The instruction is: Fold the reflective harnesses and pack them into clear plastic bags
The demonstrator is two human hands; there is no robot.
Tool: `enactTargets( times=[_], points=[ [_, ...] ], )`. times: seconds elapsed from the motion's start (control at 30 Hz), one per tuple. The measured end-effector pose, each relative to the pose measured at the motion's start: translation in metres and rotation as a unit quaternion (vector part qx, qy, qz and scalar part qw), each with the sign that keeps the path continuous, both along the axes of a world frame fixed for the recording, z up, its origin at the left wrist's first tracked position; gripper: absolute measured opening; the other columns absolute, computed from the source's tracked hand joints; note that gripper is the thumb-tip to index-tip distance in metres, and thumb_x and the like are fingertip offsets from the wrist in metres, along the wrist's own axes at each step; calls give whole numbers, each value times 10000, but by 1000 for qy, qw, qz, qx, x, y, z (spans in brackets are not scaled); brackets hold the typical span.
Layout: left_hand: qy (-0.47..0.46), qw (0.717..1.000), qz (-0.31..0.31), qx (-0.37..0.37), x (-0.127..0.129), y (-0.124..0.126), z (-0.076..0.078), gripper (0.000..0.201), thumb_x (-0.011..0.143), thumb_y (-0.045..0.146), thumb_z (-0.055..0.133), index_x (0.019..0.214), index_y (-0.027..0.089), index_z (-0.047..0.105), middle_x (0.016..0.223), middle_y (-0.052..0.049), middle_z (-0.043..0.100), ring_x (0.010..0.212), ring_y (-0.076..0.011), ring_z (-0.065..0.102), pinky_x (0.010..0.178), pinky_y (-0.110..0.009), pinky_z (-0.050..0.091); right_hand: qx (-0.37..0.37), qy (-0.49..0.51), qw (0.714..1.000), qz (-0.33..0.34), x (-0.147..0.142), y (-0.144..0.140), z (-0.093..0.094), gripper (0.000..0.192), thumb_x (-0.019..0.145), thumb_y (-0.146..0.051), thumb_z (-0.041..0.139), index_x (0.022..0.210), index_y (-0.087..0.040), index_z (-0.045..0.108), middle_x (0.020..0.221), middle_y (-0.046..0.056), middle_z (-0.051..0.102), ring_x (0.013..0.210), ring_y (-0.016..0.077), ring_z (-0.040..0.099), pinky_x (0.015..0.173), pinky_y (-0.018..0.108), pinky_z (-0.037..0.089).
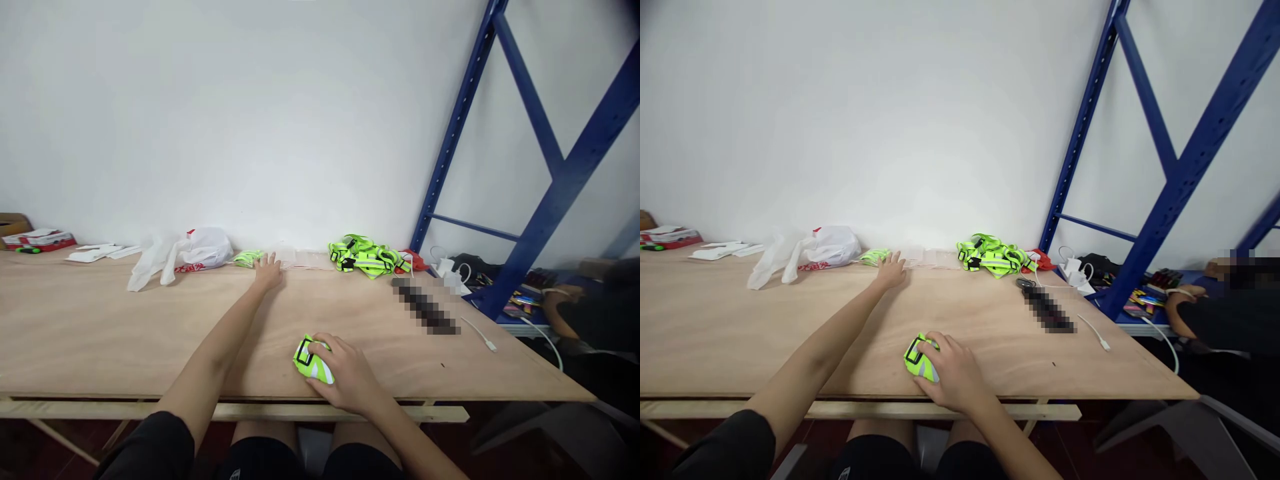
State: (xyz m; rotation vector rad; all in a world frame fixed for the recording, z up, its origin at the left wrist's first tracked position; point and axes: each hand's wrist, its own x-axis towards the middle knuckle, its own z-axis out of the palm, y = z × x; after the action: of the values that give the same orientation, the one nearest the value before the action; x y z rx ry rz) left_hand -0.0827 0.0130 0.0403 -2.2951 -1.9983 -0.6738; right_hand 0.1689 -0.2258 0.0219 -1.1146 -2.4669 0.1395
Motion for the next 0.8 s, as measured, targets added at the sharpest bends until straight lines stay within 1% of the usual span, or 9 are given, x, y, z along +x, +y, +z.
enactTargets(
  times=[0.1,0.23,0.3,0.37,0.5,0.6,0.7,0.73,0.8],
  points=[
    [44,999,6,1,1,11,-6,526,877,230,457,1397,172,516,1631,-172,256,1519,-404,109,1136,-720,-14,1,9,1000,3,-1,0,1,441,855,-419,648,1268,-277,590,1351,107,606,1173,277,605,964,397,504],
    [65,998,15,0,2,18,-10,538,885,208,447,1418,144,491,1631,-184,248,1530,-367,84,1145,-705,-58,1,13,1000,4,-1,1,0,433,872,-429,622,1272,-266,593,1351,113,608,1177,283,603,962,409,511],
    [61,998,16,-1,2,18,-9,532,884,196,449,1408,122,498,1618,-200,273,1529,-360,99,1150,-696,-69,-2,14,1000,1,-1,1,-1,433,866,-416,631,1270,-263,594,1360,112,605,1185,287,600,966,412,511],
    [47,999,13,2,2,16,-8,526,881,186,450,1397,105,508,1588,-214,329,1520,-365,134,1154,-693,-67,-3,12,1000,-1,-1,1,-1,438,854,-400,646,1267,-265,593,1362,109,605,1190,289,597,969,412,510],
    [-8,1000,6,20,-1,9,1,499,890,212,467,1380,135,526,1519,-204,443,1491,-372,213,1159,-691,-37,-2,12,1000,1,-1,0,1,417,855,-398,641,1251,-273,594,1351,95,613,1173,283,603,954,406,515],
    [-73,996,2,46,-6,4,17,486,886,262,525,1363,169,546,1503,-185,472,1469,-374,260,1163,-692,-6,-3,12,1000,-3,-2,-2,3,398,853,-394,644,1230,-276,597,1346,83,616,1160,275,608,932,394,523],
    [-153,984,-12,85,-16,-1,45,486,877,295,560,1351,191,567,1522,-152,464,1455,-363,300,1187,-661,50,1,6,1000,-8,-3,-2,2,411,844,-387,658,1236,-286,590,1349,78,616,1159,271,610,920,386,524],
    [-182,978,-20,101,-20,-4,57,479,882,309,554,1346,193,576,1525,-139,465,1449,-349,322,1202,-628,94,4,4,1000,-10,-3,-1,1,418,842,-388,662,1242,-290,586,1350,79,616,1160,270,611,911,382,525],
    [-241,961,-42,127,-30,-11,79,470,906,358,511,1334,180,593,1499,-127,500,1415,-312,398,1202,-536,239,14,4,1000,-23,0,4,-3,419,850,-395,657,1251,-299,583,1352,78,616,1166,269,612,894,375,526]
  ],
)
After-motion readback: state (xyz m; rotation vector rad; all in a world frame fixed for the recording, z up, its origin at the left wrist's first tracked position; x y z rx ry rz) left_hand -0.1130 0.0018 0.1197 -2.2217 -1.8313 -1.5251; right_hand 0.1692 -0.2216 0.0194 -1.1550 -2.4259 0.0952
